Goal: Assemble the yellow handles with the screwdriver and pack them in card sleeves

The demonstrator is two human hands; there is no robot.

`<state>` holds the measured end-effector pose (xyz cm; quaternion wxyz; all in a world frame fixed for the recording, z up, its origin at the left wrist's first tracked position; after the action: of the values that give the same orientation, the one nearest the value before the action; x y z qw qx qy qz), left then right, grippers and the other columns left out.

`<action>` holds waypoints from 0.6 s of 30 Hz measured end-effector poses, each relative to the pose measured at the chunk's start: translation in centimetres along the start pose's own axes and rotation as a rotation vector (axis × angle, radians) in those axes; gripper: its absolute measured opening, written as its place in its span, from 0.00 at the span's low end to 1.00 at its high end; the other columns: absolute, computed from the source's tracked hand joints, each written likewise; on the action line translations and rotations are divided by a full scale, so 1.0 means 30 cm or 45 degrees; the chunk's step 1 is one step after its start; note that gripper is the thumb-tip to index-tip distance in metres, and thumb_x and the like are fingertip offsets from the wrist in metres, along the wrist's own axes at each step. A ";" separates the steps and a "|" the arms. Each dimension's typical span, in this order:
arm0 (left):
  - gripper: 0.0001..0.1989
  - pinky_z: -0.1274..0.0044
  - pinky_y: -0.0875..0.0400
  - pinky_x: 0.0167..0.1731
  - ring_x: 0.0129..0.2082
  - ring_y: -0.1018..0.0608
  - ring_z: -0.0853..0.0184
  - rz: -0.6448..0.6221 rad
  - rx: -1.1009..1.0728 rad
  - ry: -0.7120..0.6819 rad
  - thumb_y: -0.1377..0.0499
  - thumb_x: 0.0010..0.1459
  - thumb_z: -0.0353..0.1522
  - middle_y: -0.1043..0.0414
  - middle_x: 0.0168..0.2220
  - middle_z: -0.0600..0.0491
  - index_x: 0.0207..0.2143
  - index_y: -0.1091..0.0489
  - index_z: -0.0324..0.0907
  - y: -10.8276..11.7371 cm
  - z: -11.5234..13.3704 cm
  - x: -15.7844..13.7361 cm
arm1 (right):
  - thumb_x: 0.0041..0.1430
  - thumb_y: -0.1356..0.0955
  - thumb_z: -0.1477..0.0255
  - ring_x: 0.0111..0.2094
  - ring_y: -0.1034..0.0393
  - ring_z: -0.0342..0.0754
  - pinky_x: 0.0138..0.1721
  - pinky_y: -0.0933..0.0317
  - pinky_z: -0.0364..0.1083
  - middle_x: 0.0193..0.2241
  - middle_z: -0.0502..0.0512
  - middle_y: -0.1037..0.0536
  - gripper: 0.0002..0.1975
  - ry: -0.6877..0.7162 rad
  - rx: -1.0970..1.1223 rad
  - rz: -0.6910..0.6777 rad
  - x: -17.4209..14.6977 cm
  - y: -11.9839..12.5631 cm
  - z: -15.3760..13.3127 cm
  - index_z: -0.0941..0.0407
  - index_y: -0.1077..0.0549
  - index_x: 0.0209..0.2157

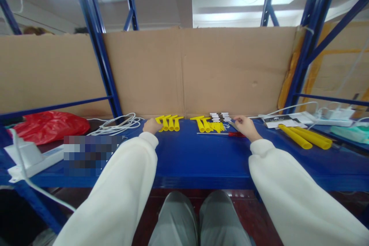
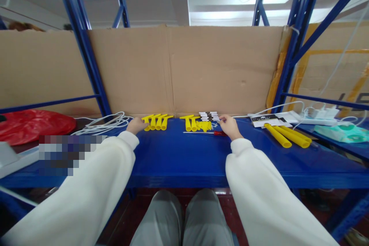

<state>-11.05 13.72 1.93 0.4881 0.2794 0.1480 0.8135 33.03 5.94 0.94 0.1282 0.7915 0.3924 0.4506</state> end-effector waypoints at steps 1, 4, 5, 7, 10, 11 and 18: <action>0.25 0.62 0.30 0.49 0.54 0.25 0.37 -0.016 0.102 -0.003 0.30 0.35 0.25 0.23 0.32 0.36 0.11 0.47 0.46 -0.004 -0.013 0.008 | 0.51 0.34 0.79 0.38 0.22 0.51 0.46 0.30 0.49 0.33 0.57 0.17 0.11 -0.004 -0.001 0.000 0.001 0.000 0.001 0.56 0.21 0.33; 0.24 0.64 0.28 0.47 0.52 0.23 0.40 -0.060 0.167 0.020 0.28 0.34 0.28 0.22 0.32 0.40 0.11 0.45 0.46 -0.027 -0.044 0.028 | 0.51 0.34 0.79 0.38 0.21 0.51 0.47 0.30 0.49 0.34 0.57 0.16 0.10 -0.005 -0.001 -0.007 0.004 -0.001 0.000 0.56 0.21 0.32; 0.22 0.65 0.28 0.46 0.51 0.23 0.42 -0.075 0.140 0.028 0.28 0.35 0.28 0.22 0.31 0.42 0.12 0.42 0.46 -0.035 -0.051 0.033 | 0.51 0.34 0.79 0.39 0.21 0.51 0.47 0.30 0.49 0.34 0.57 0.16 0.10 -0.006 -0.002 -0.009 0.005 -0.001 -0.002 0.56 0.21 0.32; 0.19 0.66 0.26 0.43 0.49 0.21 0.45 -0.079 0.071 0.073 0.29 0.33 0.26 0.23 0.28 0.45 0.13 0.39 0.46 -0.047 -0.065 0.042 | 0.51 0.33 0.79 0.39 0.21 0.51 0.47 0.30 0.49 0.34 0.57 0.16 0.10 -0.008 -0.005 -0.015 0.004 0.000 -0.007 0.56 0.21 0.32; 0.18 0.66 0.26 0.40 0.46 0.20 0.45 -0.078 0.049 0.117 0.31 0.33 0.23 0.24 0.26 0.45 0.13 0.39 0.45 -0.056 -0.071 0.046 | 0.51 0.34 0.81 0.40 0.21 0.51 0.48 0.30 0.50 0.36 0.58 0.16 0.11 -0.023 -0.021 -0.039 0.001 0.001 -0.015 0.57 0.21 0.33; 0.18 0.66 0.26 0.39 0.46 0.20 0.45 -0.077 0.062 0.126 0.31 0.33 0.22 0.24 0.26 0.45 0.13 0.39 0.45 -0.058 -0.069 0.044 | 0.51 0.34 0.81 0.41 0.21 0.52 0.49 0.31 0.50 0.37 0.59 0.16 0.11 -0.030 -0.027 -0.048 -0.001 0.001 -0.017 0.57 0.21 0.34; 0.10 0.75 0.32 0.24 0.31 0.22 0.56 -0.064 -0.186 0.344 0.35 0.40 0.26 0.30 0.22 0.50 0.21 0.34 0.43 -0.053 -0.054 0.018 | 0.51 0.33 0.81 0.40 0.21 0.51 0.48 0.31 0.49 0.35 0.58 0.16 0.10 -0.014 0.005 -0.031 0.008 -0.011 0.001 0.57 0.21 0.33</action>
<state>-11.11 15.01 -0.02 0.5030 0.1273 0.1597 0.8398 32.95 6.33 0.89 0.1341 0.7894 0.4022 0.4440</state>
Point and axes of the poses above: each hand's wrist, its own x-axis towards the middle knuckle, its own y-axis out of the back of the hand, z = x × y, the point moved 5 cm from there along x, towards the middle knuckle
